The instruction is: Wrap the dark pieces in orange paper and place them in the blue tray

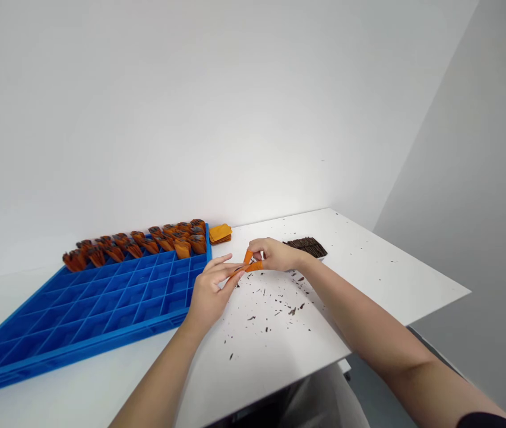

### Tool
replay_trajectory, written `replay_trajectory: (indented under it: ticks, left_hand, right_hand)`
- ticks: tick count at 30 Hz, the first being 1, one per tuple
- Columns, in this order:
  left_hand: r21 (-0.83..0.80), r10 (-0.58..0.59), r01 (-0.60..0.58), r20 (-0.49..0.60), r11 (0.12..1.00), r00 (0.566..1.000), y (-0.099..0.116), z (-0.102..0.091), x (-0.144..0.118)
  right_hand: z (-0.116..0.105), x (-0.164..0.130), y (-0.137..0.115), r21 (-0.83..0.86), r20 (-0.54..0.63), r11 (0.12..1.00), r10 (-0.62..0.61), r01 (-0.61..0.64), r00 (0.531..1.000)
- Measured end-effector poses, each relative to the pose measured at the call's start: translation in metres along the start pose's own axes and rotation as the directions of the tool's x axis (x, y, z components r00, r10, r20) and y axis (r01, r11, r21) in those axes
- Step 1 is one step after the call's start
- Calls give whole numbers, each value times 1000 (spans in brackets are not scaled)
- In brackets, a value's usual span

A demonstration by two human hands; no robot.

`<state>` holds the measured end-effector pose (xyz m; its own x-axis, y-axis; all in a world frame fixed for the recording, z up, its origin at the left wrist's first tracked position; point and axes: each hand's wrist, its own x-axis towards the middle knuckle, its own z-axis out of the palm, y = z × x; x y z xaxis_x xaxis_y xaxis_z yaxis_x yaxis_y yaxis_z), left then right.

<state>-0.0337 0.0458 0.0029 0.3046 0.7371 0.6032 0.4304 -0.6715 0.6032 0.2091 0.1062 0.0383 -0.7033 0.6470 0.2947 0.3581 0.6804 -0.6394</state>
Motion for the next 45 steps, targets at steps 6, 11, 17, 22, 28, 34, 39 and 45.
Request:
replay_trajectory:
  ticks: [6, 11, 17, 22, 28, 34, 39, 45]
  left_hand:
    - [-20, 22, -22, -35, 1000, 999, -2, 1, -2]
    - [-49, 7, -16, -187, 999, 982, -2, 3, -4]
    - [-19, 69, -73, -166, 997, 984, 6, 4, -4]
    - [12, 105, -104, -137, 994, 985, 9, 5, -5]
    - [16, 109, -108, -71, 994, 991, 10, 8, -7]
    - [33, 127, -125, -52, 992, 991, 11, 9, -6]
    - [30, 104, -103, -47, 994, 993, 12, 10, -7]
    - [15, 50, -49, -92, 999, 994, 13, 11, -8]
  right_hand:
    - [-27, -16, -12, -100, 9, 971, 221, -219, 975]
    - [-65, -41, -6, -438, -282, 721, 457, -537, 844]
    - [-82, -58, 11, -489, -338, 506, 641, -710, 689]
    - [-75, -52, 18, -535, -373, 434, 649, -725, 664]
    - [-63, -41, 16, -563, -418, 355, 657, -747, 627]
    - [-52, -29, 8, -579, -441, 269, 691, -770, 573]
    - [-48, -27, 6, -601, -414, 297, 679, -742, 607]
    - [-52, -31, 8, -600, -415, 376, 608, -706, 677]
